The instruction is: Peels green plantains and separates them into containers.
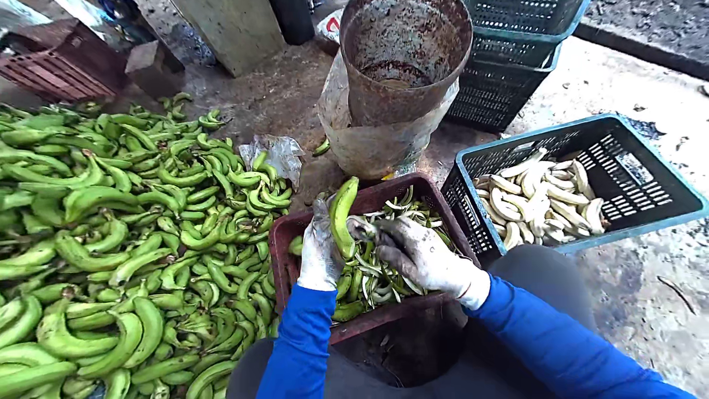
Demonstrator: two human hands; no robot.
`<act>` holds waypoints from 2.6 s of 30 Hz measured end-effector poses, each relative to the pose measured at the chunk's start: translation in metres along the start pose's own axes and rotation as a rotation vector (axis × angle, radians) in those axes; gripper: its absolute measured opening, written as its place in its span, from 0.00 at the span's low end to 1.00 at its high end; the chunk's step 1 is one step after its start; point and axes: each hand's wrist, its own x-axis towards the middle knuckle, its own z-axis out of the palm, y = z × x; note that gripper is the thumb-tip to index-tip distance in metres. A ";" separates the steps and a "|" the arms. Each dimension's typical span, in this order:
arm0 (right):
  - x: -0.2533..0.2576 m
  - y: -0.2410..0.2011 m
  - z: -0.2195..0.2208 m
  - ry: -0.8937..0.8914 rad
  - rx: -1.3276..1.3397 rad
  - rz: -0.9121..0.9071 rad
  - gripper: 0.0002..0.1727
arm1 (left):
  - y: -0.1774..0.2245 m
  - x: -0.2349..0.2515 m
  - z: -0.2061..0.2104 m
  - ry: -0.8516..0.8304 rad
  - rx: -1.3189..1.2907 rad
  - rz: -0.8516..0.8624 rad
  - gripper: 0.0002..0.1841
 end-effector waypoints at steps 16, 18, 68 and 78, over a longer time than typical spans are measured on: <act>0.021 0.020 -0.031 0.265 -0.176 0.336 0.28 | -0.008 -0.003 0.008 -0.207 -0.150 -0.283 0.32; 0.017 0.009 -0.026 0.268 -0.086 0.394 0.31 | -0.011 -0.001 0.008 -0.244 -0.174 -0.292 0.33; -0.024 -0.027 0.011 0.068 0.143 0.166 0.27 | -0.016 0.001 0.017 0.177 -0.173 0.100 0.21; 0.035 0.029 -0.036 0.225 0.043 0.316 0.25 | -0.004 -0.007 -0.007 -0.690 -0.090 -0.375 0.29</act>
